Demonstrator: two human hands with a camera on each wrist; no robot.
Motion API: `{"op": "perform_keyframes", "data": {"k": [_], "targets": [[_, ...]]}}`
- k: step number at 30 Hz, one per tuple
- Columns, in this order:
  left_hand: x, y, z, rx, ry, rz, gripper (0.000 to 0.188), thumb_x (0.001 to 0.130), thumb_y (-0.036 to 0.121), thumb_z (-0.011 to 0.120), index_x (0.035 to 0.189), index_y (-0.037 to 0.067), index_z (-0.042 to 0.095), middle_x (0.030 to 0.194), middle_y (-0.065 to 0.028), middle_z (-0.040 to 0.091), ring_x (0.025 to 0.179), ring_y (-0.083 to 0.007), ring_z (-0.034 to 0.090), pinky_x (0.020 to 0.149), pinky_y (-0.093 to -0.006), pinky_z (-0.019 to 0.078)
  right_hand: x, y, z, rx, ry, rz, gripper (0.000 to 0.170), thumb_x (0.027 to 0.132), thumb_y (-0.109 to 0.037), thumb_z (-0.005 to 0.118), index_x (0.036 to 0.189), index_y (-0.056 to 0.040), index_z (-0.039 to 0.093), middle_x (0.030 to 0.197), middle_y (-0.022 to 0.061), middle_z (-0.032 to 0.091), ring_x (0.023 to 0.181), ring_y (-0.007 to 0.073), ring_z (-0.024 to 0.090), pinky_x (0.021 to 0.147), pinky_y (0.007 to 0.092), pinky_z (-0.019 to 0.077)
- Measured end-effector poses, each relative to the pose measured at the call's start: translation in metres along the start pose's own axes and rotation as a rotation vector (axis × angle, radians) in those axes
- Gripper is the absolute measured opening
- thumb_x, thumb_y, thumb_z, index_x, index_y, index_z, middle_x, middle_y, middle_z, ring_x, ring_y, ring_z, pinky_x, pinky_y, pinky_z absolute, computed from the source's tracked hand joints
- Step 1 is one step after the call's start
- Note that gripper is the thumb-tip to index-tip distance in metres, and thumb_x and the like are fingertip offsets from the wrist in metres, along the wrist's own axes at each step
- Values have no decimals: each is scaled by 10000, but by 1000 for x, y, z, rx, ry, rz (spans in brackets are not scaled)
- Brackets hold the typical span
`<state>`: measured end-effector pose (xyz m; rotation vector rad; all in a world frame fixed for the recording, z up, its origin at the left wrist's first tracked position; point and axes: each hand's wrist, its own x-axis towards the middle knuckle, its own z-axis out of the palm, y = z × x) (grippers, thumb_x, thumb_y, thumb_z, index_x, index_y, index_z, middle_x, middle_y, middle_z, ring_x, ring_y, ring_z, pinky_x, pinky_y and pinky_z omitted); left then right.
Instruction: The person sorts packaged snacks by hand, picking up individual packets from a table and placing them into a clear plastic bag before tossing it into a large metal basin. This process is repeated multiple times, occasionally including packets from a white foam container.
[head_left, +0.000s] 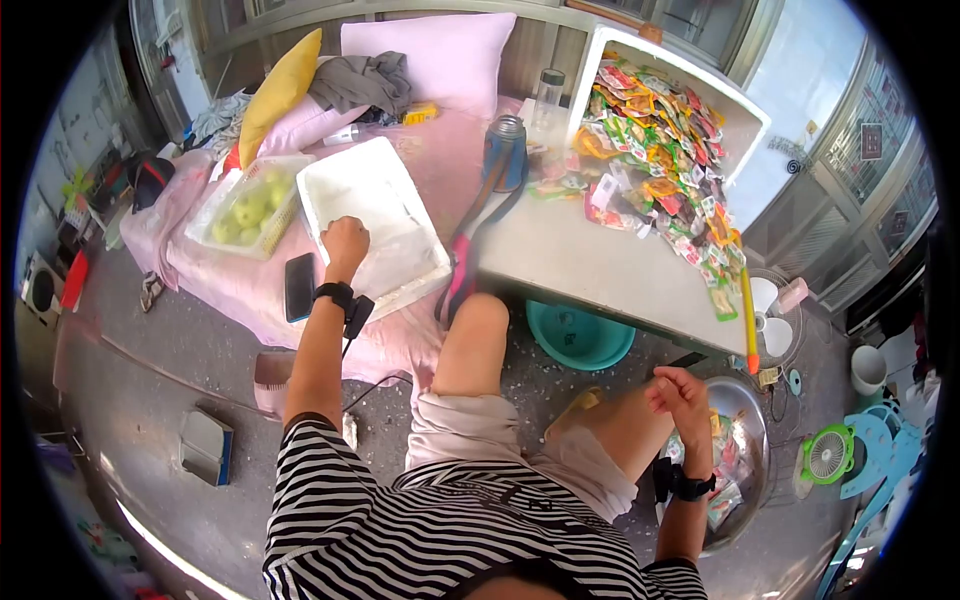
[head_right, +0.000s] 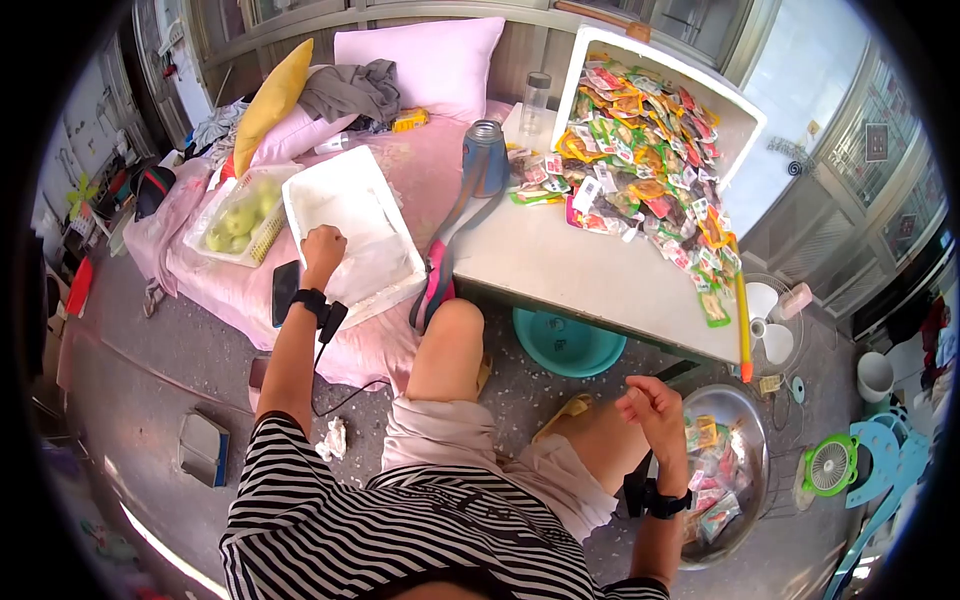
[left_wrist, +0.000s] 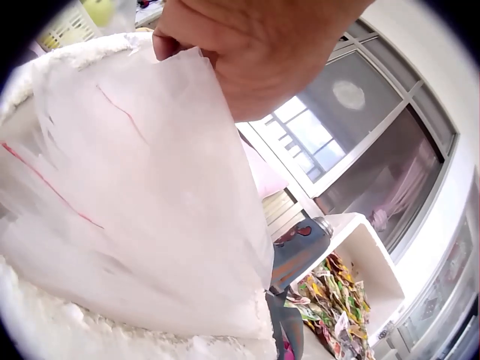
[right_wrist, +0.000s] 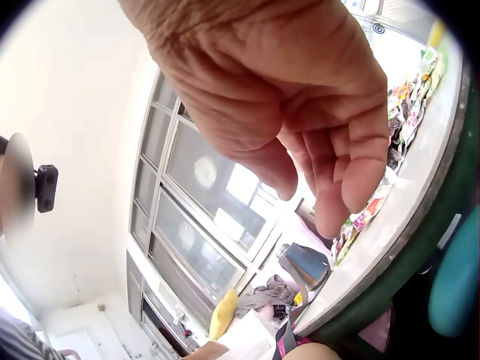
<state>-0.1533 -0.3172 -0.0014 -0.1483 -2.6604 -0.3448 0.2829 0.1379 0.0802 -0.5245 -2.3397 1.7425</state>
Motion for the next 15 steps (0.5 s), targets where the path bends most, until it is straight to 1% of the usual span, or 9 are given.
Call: {"op": "perform_keyframes", "data": {"k": [2, 3, 6, 9, 12, 15], "targets": [[1, -2, -4, -129, 85, -33, 129, 701, 169, 656, 732, 59, 717, 744, -140, 685, 769, -363, 648, 695, -473, 500, -1, 3, -2, 2, -10, 6, 245, 961, -159, 574, 1129, 13, 618, 806, 77, 688, 657, 108, 630, 596, 237, 517], [-1, 0, -11, -189, 172, -25, 111, 665, 168, 687, 684, 59, 695, 690, -136, 667, 711, -359, 640, 648, -443, 510, -1, 4, -2, 3, -17, 10, 242, 963, -162, 567, 1125, 9, 620, 807, 77, 687, 658, 110, 631, 596, 236, 517], [-4, 10, -28, -305, 168, -81, 142, 642, 182, 716, 679, 52, 672, 703, -141, 667, 713, -357, 639, 657, -447, 509, 4, 8, 0, 23, -26, -12, 239, 962, -161, 566, 1123, 7, 620, 804, 77, 685, 657, 108, 632, 594, 237, 519], [-6, 21, -34, -300, 126, -85, 179, 639, 186, 736, 688, 41, 642, 717, -151, 668, 715, -361, 640, 654, -446, 501, 8, 8, 7, 19, -52, -35, 236, 961, -160, 564, 1119, 6, 623, 802, 75, 684, 657, 106, 632, 595, 232, 517], [-11, 35, -45, -303, 59, -92, 218, 689, 207, 737, 709, 24, 621, 717, -166, 658, 716, -377, 637, 661, -459, 490, 6, 2, 14, 67, -77, -26, 226, 962, -134, 573, 1118, 23, 616, 816, 73, 684, 668, 96, 633, 613, 213, 522], [-11, 32, -33, -341, 197, -21, 238, 754, 224, 711, 715, 10, 614, 705, -179, 646, 711, -389, 629, 669, -468, 483, 1, 3, 14, 105, -69, -31, 222, 966, -151, 575, 1117, 4, 625, 822, 64, 687, 675, 87, 627, 612, 203, 511]]}}
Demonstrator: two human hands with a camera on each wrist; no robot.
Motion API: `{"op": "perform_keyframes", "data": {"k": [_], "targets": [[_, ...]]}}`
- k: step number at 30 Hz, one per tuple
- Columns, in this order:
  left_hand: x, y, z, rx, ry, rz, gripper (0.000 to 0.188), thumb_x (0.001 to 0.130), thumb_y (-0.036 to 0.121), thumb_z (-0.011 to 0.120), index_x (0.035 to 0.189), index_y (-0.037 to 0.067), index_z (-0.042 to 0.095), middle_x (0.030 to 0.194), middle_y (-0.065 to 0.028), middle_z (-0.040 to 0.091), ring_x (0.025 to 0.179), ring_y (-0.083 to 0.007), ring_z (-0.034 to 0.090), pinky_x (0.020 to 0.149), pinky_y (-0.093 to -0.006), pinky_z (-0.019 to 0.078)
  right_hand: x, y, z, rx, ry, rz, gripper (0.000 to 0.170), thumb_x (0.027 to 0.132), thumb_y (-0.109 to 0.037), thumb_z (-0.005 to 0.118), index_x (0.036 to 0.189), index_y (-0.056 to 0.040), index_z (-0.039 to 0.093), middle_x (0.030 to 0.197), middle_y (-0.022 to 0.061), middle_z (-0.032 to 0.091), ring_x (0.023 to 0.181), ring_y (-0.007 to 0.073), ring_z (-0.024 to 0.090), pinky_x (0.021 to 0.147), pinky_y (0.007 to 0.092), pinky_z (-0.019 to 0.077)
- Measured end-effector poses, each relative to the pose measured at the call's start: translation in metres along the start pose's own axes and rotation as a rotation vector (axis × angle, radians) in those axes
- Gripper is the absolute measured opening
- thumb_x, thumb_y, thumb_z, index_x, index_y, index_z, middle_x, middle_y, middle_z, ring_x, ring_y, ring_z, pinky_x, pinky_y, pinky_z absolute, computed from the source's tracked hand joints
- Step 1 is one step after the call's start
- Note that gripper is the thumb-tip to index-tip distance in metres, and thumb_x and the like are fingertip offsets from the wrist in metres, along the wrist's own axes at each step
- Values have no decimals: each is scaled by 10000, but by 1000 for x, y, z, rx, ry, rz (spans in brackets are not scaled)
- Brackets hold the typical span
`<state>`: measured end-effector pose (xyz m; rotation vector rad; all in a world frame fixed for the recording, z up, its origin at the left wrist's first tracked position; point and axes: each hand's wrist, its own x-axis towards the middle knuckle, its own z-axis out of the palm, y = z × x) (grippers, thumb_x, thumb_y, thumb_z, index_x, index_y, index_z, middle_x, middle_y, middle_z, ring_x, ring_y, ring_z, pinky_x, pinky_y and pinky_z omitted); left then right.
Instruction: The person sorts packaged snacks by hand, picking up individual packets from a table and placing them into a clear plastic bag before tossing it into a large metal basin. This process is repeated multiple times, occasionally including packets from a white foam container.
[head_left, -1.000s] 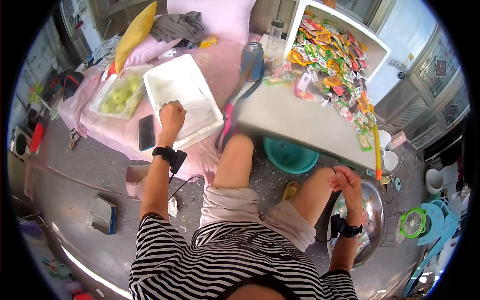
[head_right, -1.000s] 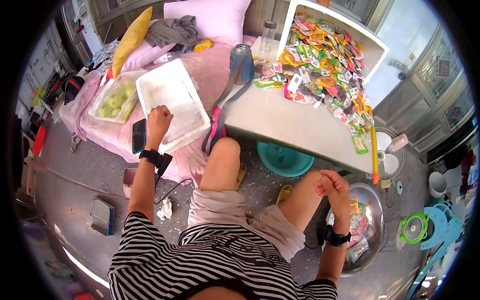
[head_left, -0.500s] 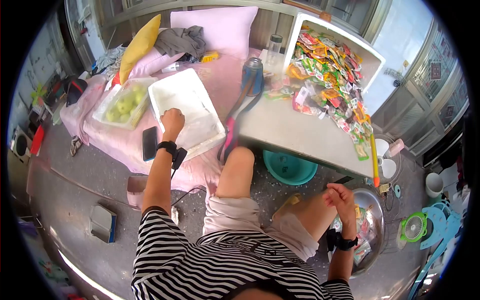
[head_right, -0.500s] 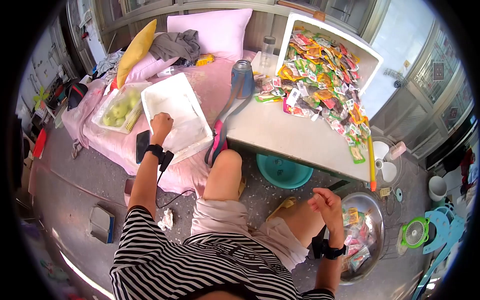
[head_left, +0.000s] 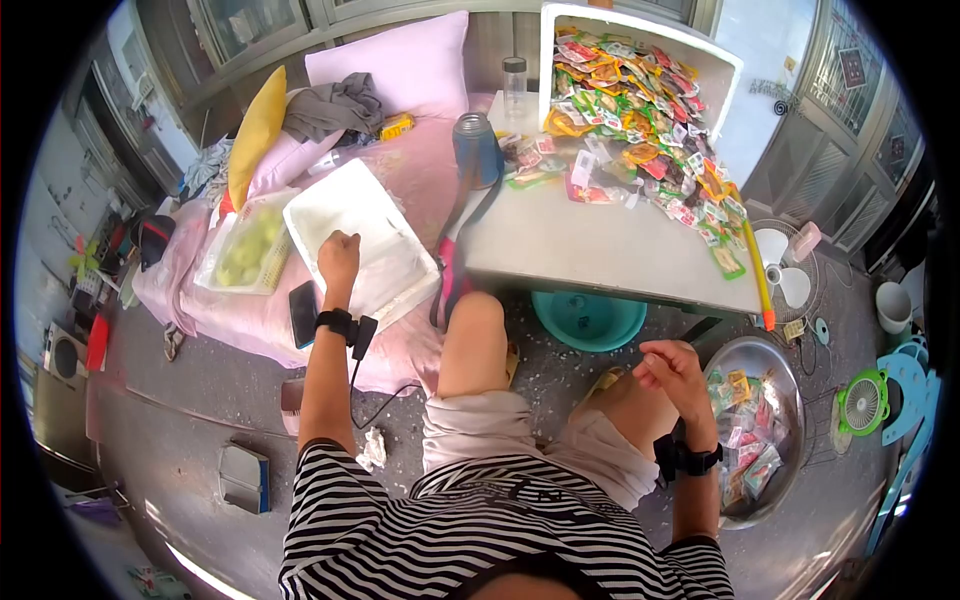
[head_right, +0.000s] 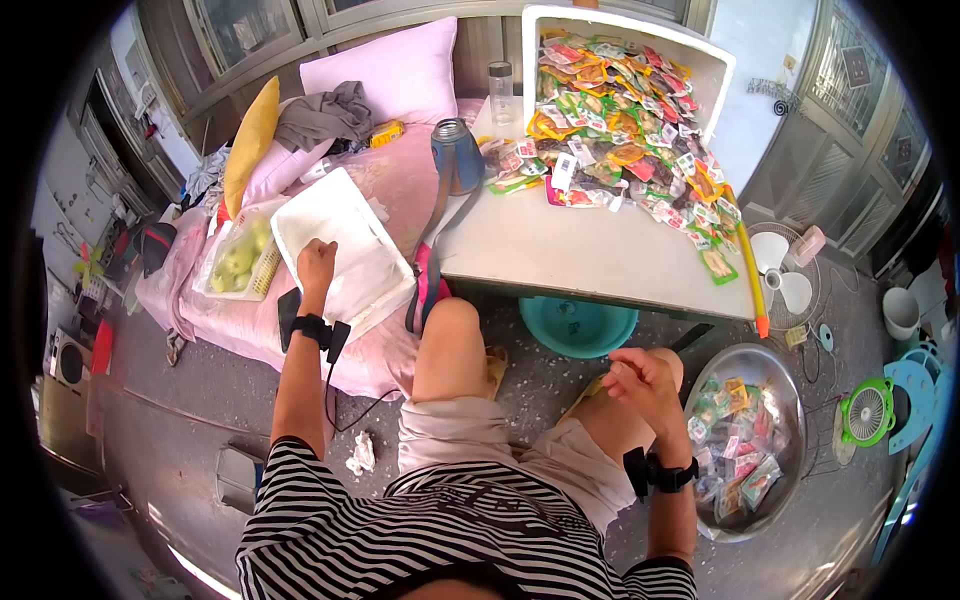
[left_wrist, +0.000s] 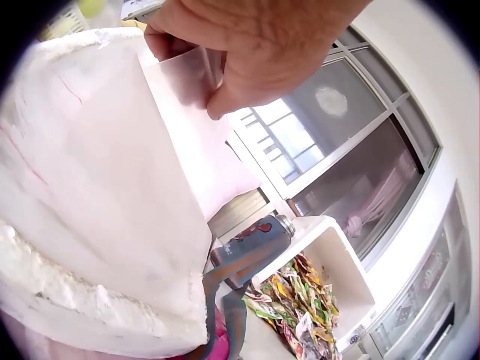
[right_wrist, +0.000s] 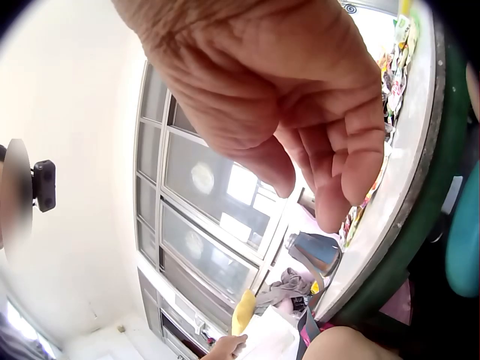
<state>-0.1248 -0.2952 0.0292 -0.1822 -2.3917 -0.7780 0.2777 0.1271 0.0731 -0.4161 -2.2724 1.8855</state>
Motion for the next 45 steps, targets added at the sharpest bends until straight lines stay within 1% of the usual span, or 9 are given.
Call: {"op": "perform_keyframes", "data": {"k": [6, 13, 20, 26, 32, 35, 40, 43, 45], "targets": [[-21, 92, -22, -53, 177, 295, 122, 851, 61, 576, 826, 3, 681, 836, -183, 653, 752, -392, 591, 668, -482, 459, 2, 7, -2, 88, 17, 78, 231, 974, -182, 567, 1118, -14, 633, 835, 62, 692, 680, 83, 625, 595, 198, 497], [-136, 224, 41, -587, -154, 434, 74, 743, -46, 650, 797, -4, 678, 763, -145, 655, 724, -307, 606, 664, -362, 467, 53, 16, 43, 230, -49, 45, 308, 971, -272, 571, 1102, -2, 640, 878, 79, 685, 687, 107, 629, 593, 224, 513], [-173, 256, 79, -657, -367, 386, 42, 711, -30, 666, 725, 9, 656, 745, -148, 641, 711, -333, 603, 633, -393, 472, 106, 62, 57, 338, 89, 193, 516, 866, -467, 681, 985, 34, 647, 829, 102, 668, 656, 125, 624, 505, 249, 494], [-192, 264, 106, -642, -493, 409, 45, 733, 27, 662, 760, -4, 645, 751, -167, 620, 671, -351, 593, 591, -404, 458, 138, 79, 70, 361, 215, 208, 403, 892, -384, 657, 885, 19, 661, 755, 109, 685, 561, 128, 636, 434, 238, 480], [-201, 270, 107, -880, -629, 199, 70, 859, 42, 637, 858, -15, 678, 703, -105, 594, 635, -177, 560, 592, -329, 442, 142, 85, 61, 405, 301, 210, 266, 911, -247, 606, 894, 10, 673, 757, 98, 691, 547, 133, 636, 431, 251, 481], [-202, 254, 129, -1004, -586, 22, 107, 883, 58, 643, 863, -37, 688, 767, -105, 640, 703, -157, 579, 677, -274, 459, 142, 88, 55, 341, 228, 196, 255, 899, -258, 611, 953, -16, 674, 775, 69, 681, 600, 138, 641, 469, 251, 491], [-172, 289, 69, -711, -58, 556, 130, 829, 12, 649, 949, 33, 694, 840, -89, 531, 727, -247, 497, 631, -341, 429, 147, 47, 52, 129, 260, 33, 188, 877, -114, 537, 958, 17, 645, 749, 85, 679, 560, 144, 637, 443, 260, 478], [-162, 287, 60, -542, -7, 832, 252, 757, -34, 664, 992, 53, 696, 829, -87, 504, 727, -259, 477, 622, -356, 417, 166, 25, 52, 140, 310, -224, 192, 855, -80, 515, 970, 20, 631, 740, 94, 676, 546, 146, 627, 443, 262, 478], [-152, 282, 66, -496, -13, 807, 282, 746, -11, 645, 1011, 68, 697, 834, -86, 520, 734, -265, 485, 631, -381, 423, 183, 1, 53, 212, 292, -290, 206, 843, -68, 501, 980, 20, 629, 724, 99, 672, 534, 153, 622, 444, 262, 486]]}}
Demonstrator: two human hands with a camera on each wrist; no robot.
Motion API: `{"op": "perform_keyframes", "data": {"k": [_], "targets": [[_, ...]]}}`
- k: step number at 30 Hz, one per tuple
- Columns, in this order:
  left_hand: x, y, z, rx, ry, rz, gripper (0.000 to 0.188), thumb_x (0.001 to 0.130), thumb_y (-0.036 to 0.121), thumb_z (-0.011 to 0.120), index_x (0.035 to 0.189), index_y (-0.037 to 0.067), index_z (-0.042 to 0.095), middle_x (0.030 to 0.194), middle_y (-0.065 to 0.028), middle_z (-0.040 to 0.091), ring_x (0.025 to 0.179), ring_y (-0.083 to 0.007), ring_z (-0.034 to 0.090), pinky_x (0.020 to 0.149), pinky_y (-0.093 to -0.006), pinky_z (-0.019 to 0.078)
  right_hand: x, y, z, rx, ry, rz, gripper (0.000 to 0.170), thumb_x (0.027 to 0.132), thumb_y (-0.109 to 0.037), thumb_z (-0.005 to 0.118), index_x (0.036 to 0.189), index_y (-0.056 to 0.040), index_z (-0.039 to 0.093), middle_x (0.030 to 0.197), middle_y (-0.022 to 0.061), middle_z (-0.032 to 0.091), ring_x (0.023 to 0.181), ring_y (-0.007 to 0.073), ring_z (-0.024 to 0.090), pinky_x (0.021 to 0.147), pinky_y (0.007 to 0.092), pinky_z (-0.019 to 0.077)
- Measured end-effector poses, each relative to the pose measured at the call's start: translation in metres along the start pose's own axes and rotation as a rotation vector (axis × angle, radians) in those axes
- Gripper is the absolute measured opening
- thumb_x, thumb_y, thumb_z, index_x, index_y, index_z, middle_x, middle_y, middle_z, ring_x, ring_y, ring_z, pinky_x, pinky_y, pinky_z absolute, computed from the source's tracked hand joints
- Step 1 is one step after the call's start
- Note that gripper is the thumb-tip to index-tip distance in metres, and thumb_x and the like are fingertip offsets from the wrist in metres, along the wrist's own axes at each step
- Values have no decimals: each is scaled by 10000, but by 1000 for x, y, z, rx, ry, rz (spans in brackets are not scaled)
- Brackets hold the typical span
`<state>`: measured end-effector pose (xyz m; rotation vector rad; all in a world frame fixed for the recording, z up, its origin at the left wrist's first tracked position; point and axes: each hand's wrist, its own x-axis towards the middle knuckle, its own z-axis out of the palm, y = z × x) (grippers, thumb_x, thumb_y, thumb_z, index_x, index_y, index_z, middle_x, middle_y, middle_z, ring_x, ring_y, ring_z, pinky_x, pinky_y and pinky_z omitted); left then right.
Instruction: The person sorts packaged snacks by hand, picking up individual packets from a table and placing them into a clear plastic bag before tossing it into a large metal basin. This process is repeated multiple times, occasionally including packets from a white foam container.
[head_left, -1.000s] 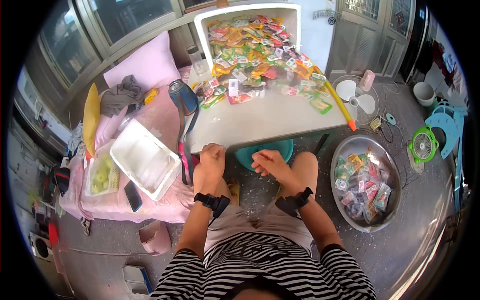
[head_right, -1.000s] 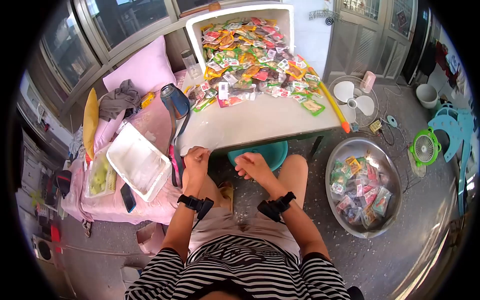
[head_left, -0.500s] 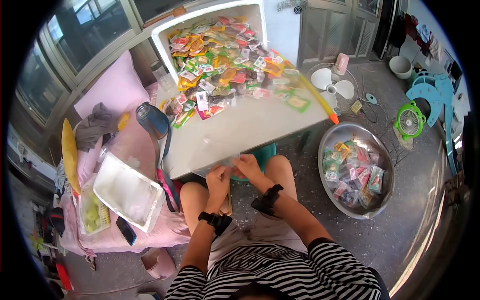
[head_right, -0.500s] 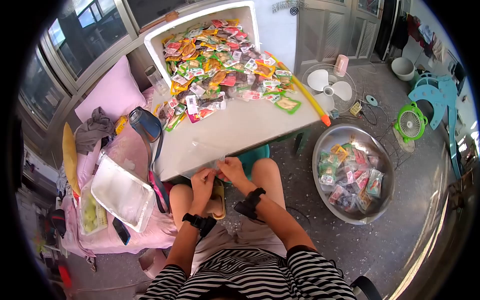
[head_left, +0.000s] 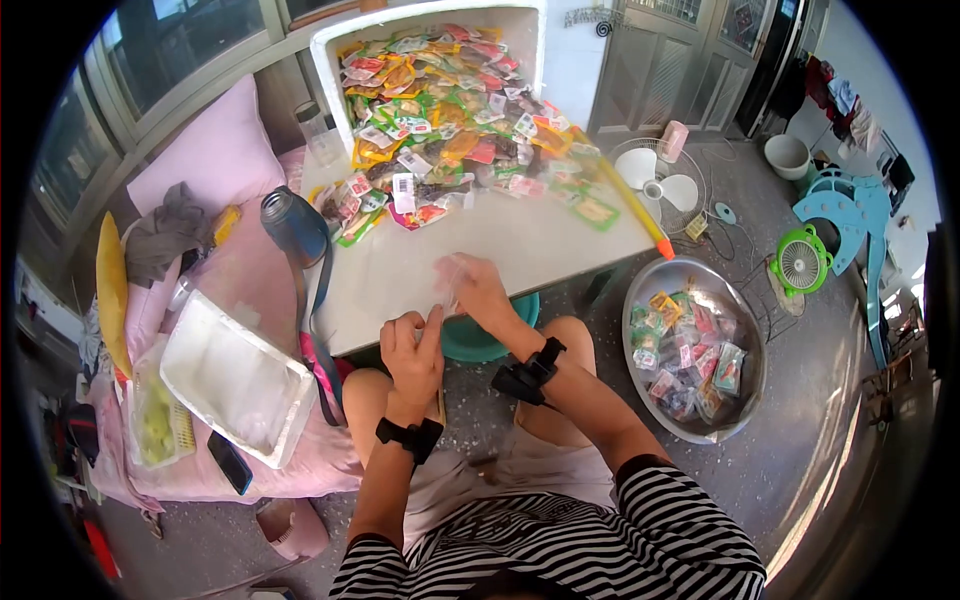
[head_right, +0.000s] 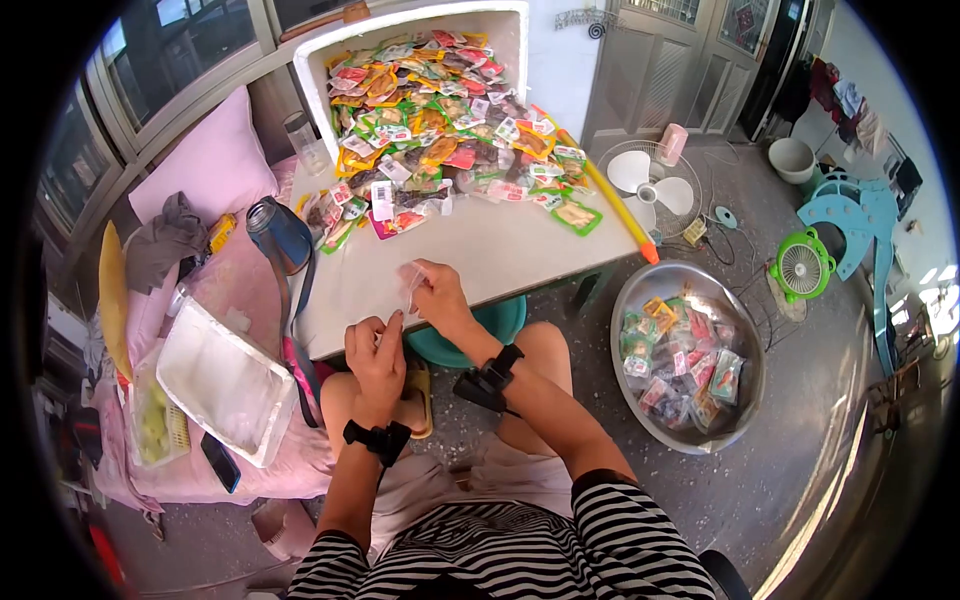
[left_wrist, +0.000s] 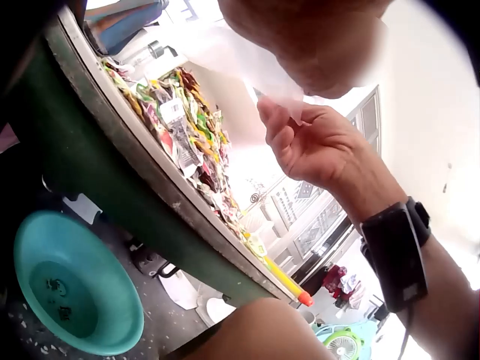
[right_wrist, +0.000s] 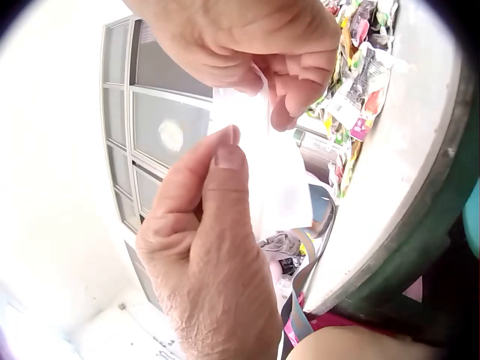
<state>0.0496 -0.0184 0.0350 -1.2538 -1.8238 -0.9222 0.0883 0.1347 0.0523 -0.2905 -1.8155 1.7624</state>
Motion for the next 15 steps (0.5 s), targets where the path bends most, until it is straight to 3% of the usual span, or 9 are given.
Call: {"op": "perform_keyframes", "data": {"k": [4, 6, 7, 10, 12, 15], "targets": [[11, -28, 12, 110, -118, -163, 257, 727, -14, 668, 971, 66, 688, 839, -113, 551, 759, -300, 534, 652, -394, 459, 35, 26, 0, -111, -143, 443, 205, 868, -131, 542, 975, 11, 645, 735, 93, 668, 536, 150, 623, 452, 256, 497], [-4, -47, 25, 111, -330, -215, 202, 727, -4, 660, 919, 55, 677, 822, -127, 571, 774, -323, 563, 658, -413, 478, 43, 54, -5, -258, -167, 597, 231, 890, -211, 601, 971, -3, 661, 747, 74, 660, 524, 140, 612, 441, 250, 484], [-8, -53, 28, 110, -436, -241, 175, 726, 1, 655, 893, 49, 672, 813, -134, 581, 782, -334, 578, 661, -423, 487, 41, 60, -8, -245, -221, 577, 255, 889, -227, 612, 995, 1, 656, 756, 74, 662, 538, 138, 617, 449, 252, 486], [-12, -59, 41, 83, -347, -277, 55, 696, 10, 618, 724, 30, 575, 742, -137, 561, 753, -349, 575, 634, -450, 480, 38, 61, -28, -243, -362, 519, 333, 883, -262, 643, 1072, 12, 636, 791, 73, 667, 594, 133, 631, 485, 254, 494], [-4, -66, 45, 119, -298, -298, 58, 686, -3, 619, 718, 28, 581, 728, -133, 551, 737, -345, 567, 616, -450, 473, 37, 42, -40, -277, -429, 483, 383, 877, -269, 658, 1126, 19, 616, 826, 73, 670, 648, 127, 641, 525, 250, 502], [18, -78, 52, 153, -257, -295, 66, 683, -10, 618, 709, 23, 569, 722, -139, 541, 729, -349, 558, 617, -451, 470, 50, 10, -68, -300, -357, 394, 416, 876, -271, 671, 1165, 20, 602, 878, 65, 671, 720, 108, 636, 580, 235, 501]]}}
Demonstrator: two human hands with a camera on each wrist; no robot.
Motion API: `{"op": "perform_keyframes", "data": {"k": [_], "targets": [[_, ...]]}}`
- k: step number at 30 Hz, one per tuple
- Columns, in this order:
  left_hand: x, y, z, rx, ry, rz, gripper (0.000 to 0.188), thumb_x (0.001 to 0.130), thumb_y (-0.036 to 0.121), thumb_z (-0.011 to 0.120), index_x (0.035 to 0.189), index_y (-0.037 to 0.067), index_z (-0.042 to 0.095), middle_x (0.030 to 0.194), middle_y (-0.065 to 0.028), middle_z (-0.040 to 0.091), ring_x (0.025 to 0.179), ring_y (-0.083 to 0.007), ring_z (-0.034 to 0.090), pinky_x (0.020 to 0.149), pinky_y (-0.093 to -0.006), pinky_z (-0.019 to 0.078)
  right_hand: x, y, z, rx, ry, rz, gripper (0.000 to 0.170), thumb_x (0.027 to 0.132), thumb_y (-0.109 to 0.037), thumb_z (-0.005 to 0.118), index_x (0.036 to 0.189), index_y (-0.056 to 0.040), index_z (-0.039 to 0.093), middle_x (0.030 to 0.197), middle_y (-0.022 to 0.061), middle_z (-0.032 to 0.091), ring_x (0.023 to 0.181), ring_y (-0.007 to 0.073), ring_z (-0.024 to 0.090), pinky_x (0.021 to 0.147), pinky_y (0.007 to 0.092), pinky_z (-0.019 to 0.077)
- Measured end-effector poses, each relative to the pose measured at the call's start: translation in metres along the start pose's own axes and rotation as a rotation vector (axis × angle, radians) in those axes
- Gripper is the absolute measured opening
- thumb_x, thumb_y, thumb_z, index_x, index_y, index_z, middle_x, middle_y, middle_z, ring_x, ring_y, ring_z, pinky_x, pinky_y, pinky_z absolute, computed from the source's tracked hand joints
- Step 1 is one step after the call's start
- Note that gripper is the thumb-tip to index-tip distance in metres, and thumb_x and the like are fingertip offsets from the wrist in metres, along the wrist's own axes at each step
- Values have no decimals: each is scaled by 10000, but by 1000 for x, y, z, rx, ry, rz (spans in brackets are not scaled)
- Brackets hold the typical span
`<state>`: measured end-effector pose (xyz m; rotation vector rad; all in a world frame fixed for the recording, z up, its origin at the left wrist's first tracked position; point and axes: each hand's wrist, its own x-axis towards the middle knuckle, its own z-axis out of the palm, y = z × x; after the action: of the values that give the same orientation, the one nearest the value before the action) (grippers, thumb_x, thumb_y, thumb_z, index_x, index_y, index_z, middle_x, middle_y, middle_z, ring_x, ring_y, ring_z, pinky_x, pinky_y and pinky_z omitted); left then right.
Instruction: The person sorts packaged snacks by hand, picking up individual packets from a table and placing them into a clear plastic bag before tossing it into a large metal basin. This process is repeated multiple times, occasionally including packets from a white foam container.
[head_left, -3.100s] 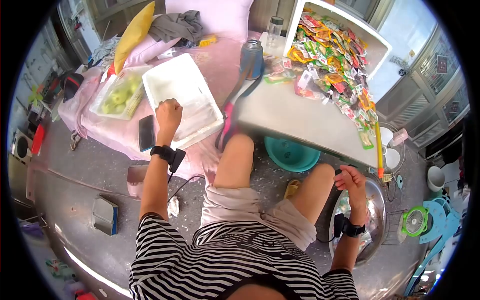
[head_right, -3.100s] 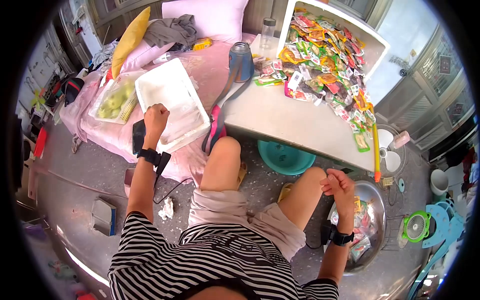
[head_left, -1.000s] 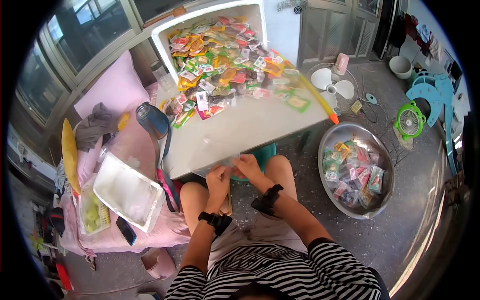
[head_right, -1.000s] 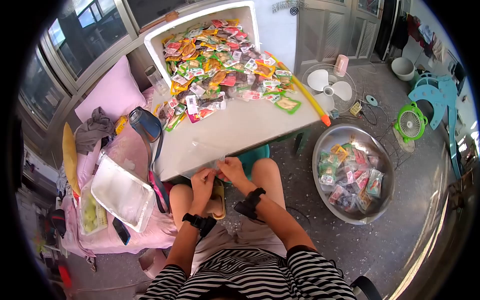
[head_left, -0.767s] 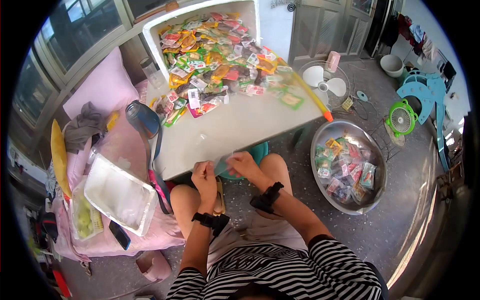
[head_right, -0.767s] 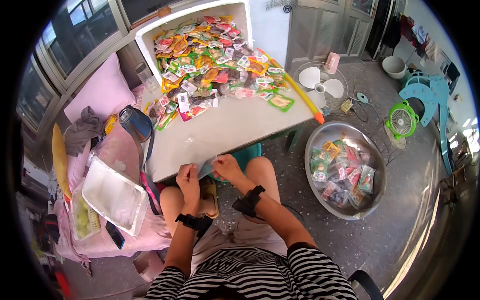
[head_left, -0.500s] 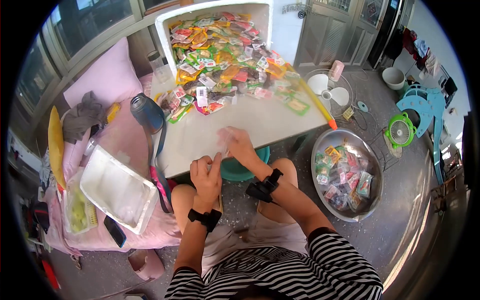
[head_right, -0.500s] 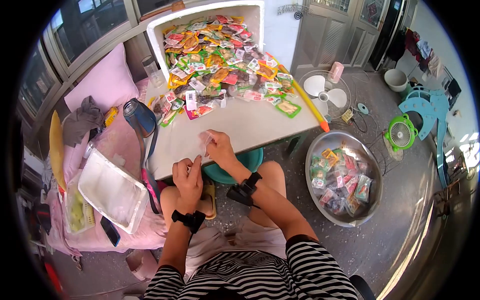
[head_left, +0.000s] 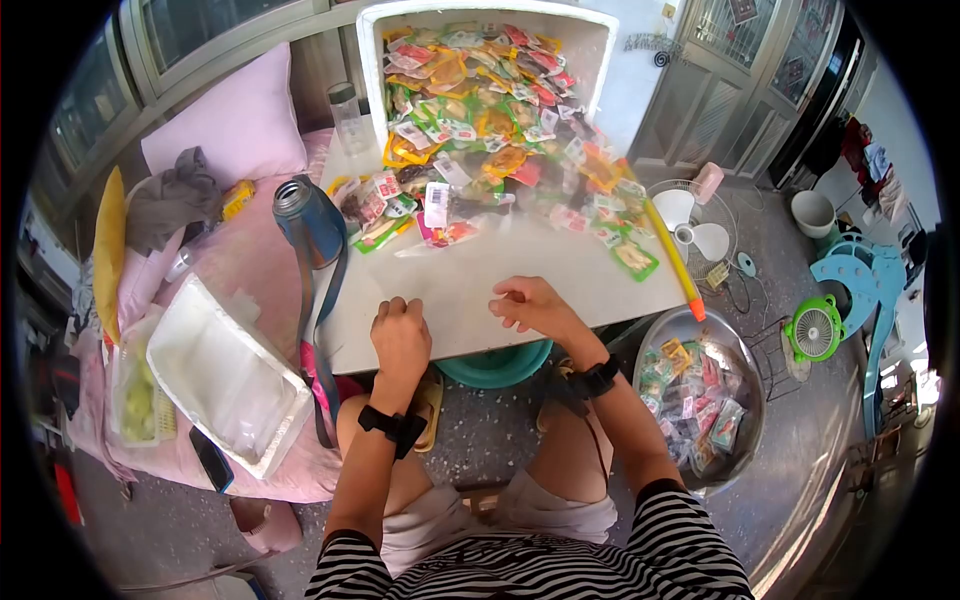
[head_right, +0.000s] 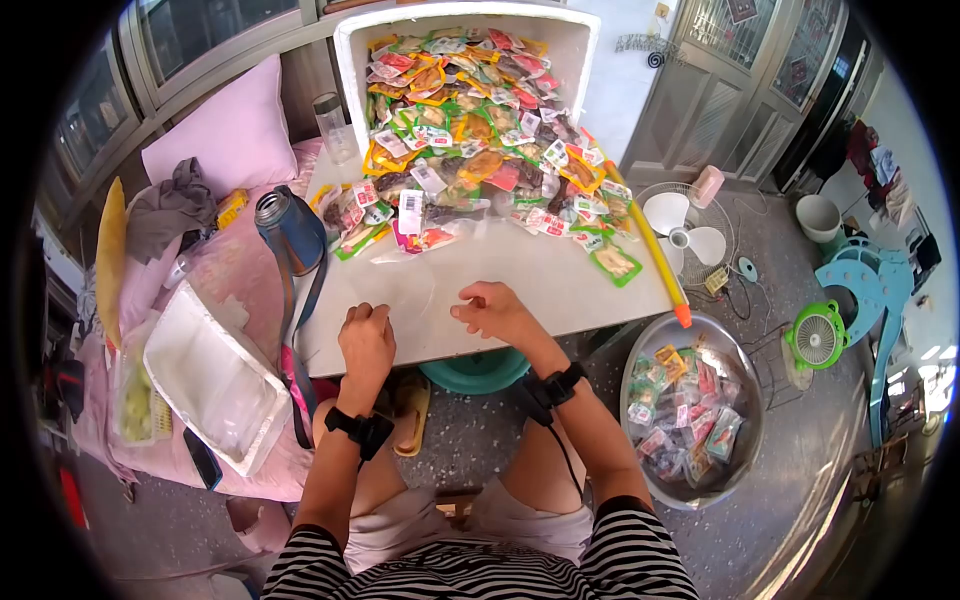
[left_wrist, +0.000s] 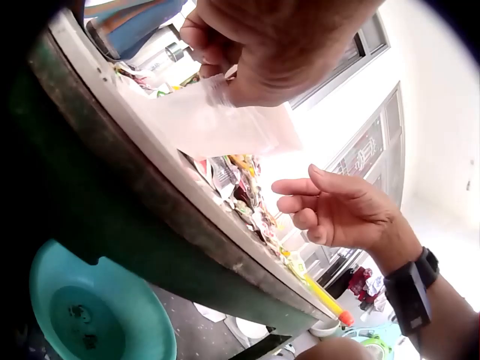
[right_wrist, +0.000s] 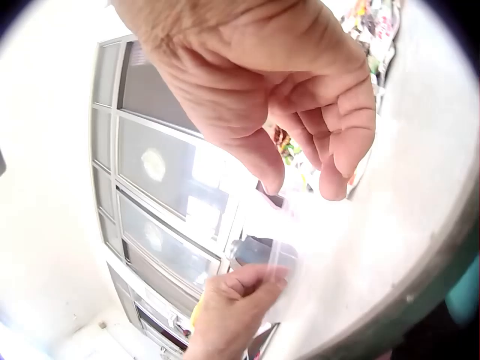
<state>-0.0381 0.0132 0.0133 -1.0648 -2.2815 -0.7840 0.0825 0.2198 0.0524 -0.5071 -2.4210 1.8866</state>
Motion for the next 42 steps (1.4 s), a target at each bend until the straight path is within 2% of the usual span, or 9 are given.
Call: {"op": "perform_keyframes", "data": {"k": [10, 12, 19, 25, 28, 31, 34, 37, 42], "targets": [[-7, -9, 48, -279, -67, 26, 67, 715, 0, 636, 733, 28, 578, 727, -132, 545, 722, -342, 564, 604, -441, 476, -34, -157, -68, 4, 314, -442, 212, 933, -172, 622, 1071, -17, 665, 852, 28, 692, 685, 61, 596, 578, 207, 473], [-9, -9, 49, -313, -48, 9, 66, 725, 4, 640, 741, 34, 583, 725, -131, 541, 715, -340, 562, 596, -439, 474, 3, -139, -65, -81, 384, -432, 185, 929, -152, 613, 1043, -19, 675, 832, 20, 690, 677, 54, 585, 574, 207, 460], [-8, -12, 40, -355, -118, -44, 77, 744, 20, 663, 819, 32, 650, 760, -123, 597, 730, -336, 594, 619, -425, 496, 143, -11, -58, -661, 564, -464, 453, 738, -252, 731, 1111, -15, 627, 870, 156, 682, 749, 337, 647, 719, 413, 513], [-7, -13, 44, -386, -82, -32, 63, 747, 33, 652, 758, 38, 590, 724, -111, 540, 710, -321, 563, 597, -429, 475, 200, 61, -58, -790, 827, -641, 563, 681, -284, 772, 1146, -10, 611, 891, 202, 672, 850, 321, 669, 754, 424, 515], [-7, -11, 42, -375, -93, -28, 63, 746, 32, 652, 756, 34, 590, 720, -112, 542, 713, -321, 566, 596, -427, 477, 171, 36, -48, -621, 535, -227, 585, 656, -281, 790, 1138, 3, 618, 869, 196, 674, 852, 331, 664, 739, 418, 515], [-7, -12, 42, -364, -93, -19, 68, 745, 34, 655, 753, 33, 587, 718, -115, 544, 708, -324, 569, 589, -429, 476, 146, 30, -42, -582, 343, -204, 509, 653, -266, 793, 1041, 20, 630, 811, 186, 660, 779, 312, 661, 719, 390, 511], [-11, -11, 38, -343, -90, -22, 76, 730, 25, 653, 744, 30, 578, 709, -123, 545, 698, -327, 571, 574, -432, 472, 113, 15, -27, -436, 419, -293, 334, 734, -217, 759, 934, 17, 628, 771, 141, 651, 685, 224, 647, 637, 327, 514], [-19, -8, 25, -193, -44, -81, 78, 711, 9, 643, 732, 27, 570, 699, -130, 546, 682, -334, 572, 558, -439, 465, 69, -4, -9, 243, 382, -272, 179, 848, -169, 679, 893, -6, 622, 743, 74, 635, 616, 135, 608, 546, 251, 491], [-24, -7, 21, -168, -6, -197, 69, 702, -7, 624, 738, 19, 571, 674, -140, 545, 648, -352, 572, 553, -450, 458, 22, 1, -10, 441, 212, -182, 114, 902, -137, 620, 882, -25, 625, 742, 21, 626, 595, 82, 583, 484, 212, 458]]}}
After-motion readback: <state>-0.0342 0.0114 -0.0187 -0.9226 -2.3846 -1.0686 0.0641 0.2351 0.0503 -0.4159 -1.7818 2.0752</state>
